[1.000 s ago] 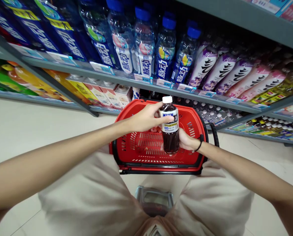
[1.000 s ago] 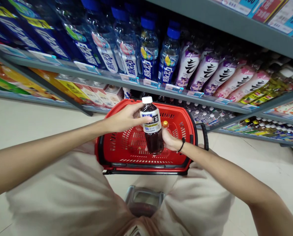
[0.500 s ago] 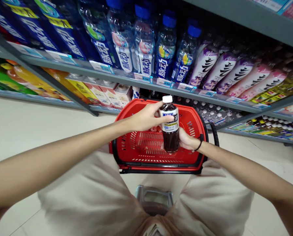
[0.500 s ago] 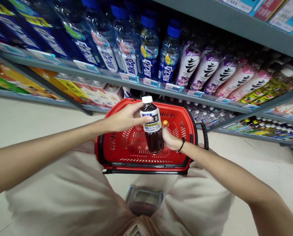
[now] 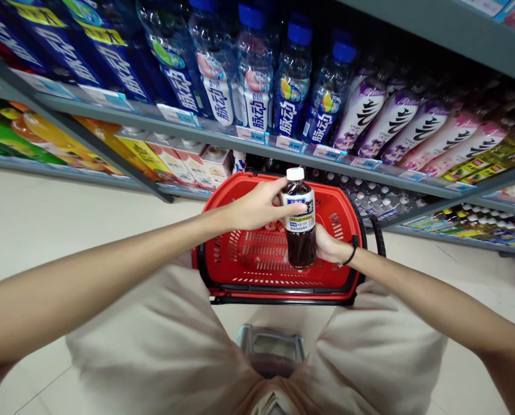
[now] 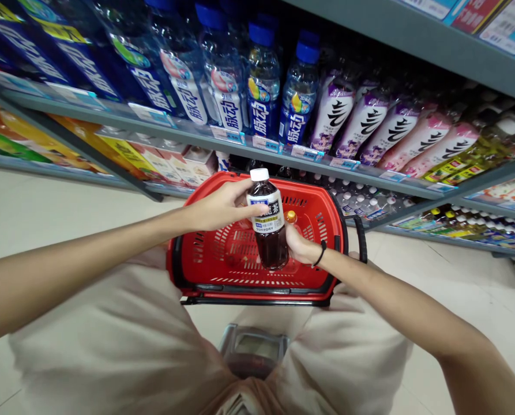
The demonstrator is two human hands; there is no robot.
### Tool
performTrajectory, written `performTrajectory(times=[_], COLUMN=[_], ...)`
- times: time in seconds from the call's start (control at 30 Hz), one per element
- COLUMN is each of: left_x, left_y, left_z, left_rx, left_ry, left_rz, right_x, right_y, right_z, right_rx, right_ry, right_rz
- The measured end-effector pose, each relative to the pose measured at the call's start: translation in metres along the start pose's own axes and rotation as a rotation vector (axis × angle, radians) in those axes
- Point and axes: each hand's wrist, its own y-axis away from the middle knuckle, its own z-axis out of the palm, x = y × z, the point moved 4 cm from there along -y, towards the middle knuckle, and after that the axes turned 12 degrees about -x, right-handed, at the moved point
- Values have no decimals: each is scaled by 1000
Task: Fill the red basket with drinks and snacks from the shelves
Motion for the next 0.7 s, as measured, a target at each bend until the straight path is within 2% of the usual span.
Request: performTrajectory(times=[0.13,0.53,0.7], left_x=[2,0,1], left_y=[0,0,0], left_z=[-1,0,0], left_rx=[4,-11,-15], left_ry=[-18,10,10], left_rz=[36,13,6], right_x=[2,10,12], right_y=[2,-3,-4], right_z=[2,-15,-14], right_rx=[71,159,142], right_ry=[-84,-92,-113], right_rz=[88,29,53])
